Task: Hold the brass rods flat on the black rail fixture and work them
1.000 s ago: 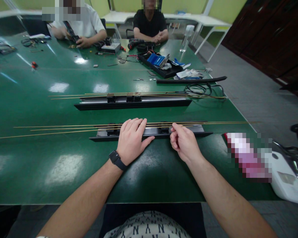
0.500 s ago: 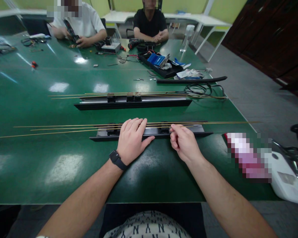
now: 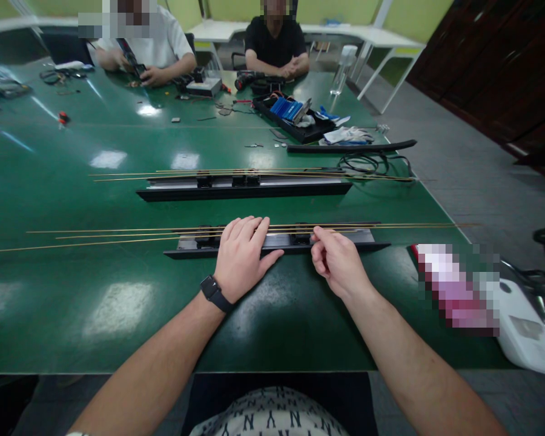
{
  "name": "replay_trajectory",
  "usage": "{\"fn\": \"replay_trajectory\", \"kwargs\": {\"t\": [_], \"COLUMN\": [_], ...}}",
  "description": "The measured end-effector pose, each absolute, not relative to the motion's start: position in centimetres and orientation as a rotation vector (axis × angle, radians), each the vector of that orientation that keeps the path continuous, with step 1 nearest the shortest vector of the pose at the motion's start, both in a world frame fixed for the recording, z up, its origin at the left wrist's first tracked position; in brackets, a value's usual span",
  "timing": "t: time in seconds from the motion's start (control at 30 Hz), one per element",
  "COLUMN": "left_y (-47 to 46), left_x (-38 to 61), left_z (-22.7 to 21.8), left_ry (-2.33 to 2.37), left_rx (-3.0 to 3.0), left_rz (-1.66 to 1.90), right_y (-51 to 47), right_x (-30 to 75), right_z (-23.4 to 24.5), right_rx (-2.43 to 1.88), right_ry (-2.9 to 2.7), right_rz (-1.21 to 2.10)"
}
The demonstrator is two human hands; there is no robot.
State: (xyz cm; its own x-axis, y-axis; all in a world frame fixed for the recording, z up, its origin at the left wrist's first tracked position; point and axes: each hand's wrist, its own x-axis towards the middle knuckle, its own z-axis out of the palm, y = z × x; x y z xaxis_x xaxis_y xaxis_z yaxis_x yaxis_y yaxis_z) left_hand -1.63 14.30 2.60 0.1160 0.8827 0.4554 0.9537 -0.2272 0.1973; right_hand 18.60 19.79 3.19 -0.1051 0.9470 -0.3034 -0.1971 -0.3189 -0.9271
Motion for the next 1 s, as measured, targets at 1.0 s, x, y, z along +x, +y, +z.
{"fn": "replay_trajectory", "kwargs": {"t": [1.0], "left_y": [14.29], "left_x": [-1.59], "left_z": [2.47], "left_ry": [-1.861], "left_rx": [-2.232], "left_rz": [-0.765], "right_y": [19.76], "right_x": [18.6], "right_z": [3.24], "right_rx": [-1.212], "right_ry": [-0.966], "right_rz": [1.595]}}
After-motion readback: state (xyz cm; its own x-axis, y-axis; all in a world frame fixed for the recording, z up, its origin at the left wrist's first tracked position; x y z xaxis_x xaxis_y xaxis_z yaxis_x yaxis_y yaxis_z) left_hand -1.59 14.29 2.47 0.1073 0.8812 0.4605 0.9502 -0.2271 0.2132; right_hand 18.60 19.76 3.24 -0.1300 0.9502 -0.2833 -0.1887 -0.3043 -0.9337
